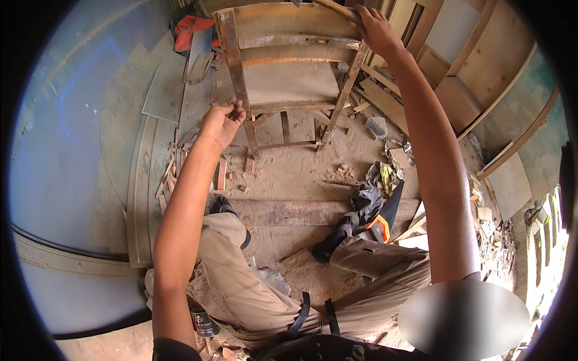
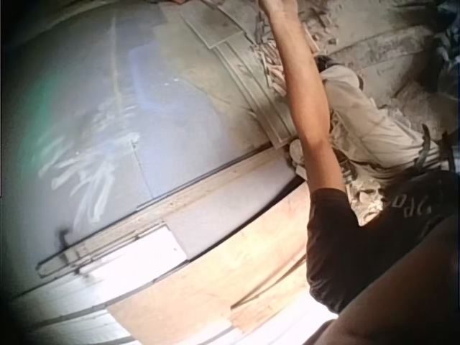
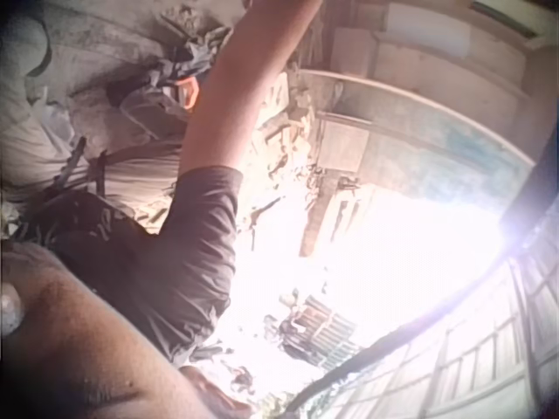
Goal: The person sits on the floor and uses a hammer to drive nails into a rectangular white board. The person repeatedly positions the board, hammers nails into it, and flips the board over to continue hammering on the other side.
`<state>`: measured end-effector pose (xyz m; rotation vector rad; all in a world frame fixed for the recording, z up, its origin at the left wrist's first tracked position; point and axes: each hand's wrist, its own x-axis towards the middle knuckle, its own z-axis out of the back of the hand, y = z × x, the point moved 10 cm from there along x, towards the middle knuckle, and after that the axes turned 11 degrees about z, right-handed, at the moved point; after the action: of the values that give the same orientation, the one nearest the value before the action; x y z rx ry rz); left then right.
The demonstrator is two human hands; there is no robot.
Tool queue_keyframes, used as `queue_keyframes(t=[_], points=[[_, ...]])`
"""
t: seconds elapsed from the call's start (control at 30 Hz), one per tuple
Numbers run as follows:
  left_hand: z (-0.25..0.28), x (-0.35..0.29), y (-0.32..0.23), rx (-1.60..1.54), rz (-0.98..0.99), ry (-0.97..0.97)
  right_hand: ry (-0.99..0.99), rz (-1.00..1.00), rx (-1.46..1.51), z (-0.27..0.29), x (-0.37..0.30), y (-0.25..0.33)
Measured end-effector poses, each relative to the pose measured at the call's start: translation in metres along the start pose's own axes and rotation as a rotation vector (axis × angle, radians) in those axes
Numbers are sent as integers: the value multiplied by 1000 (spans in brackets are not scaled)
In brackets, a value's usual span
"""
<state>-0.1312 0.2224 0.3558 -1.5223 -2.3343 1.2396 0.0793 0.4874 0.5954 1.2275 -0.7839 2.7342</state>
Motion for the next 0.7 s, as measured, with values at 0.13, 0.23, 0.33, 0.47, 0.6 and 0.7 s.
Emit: queue_keyframes(t=[0.13, 0.23, 0.33, 0.47, 0.6, 0.7], points=[[-8, -2, -5, 27, -70, 59, -11, -53, 1, 7, -6, 7], [-41, -24, -14, 79, -255, 139, -15, -5, -33, 18, -11, 12], [-40, -39, -43, 146, -434, 77, -20, -41, -48, 36, -16, 34], [-11, -33, -62, -22, -423, 38, 28, -123, -131, 59, -42, 41], [10, -38, -63, -96, -320, 7, 39, -131, -161, 96, -69, 68], [21, -48, -42, -1, -236, -101, 46, -95, -157, 124, -95, 93]])
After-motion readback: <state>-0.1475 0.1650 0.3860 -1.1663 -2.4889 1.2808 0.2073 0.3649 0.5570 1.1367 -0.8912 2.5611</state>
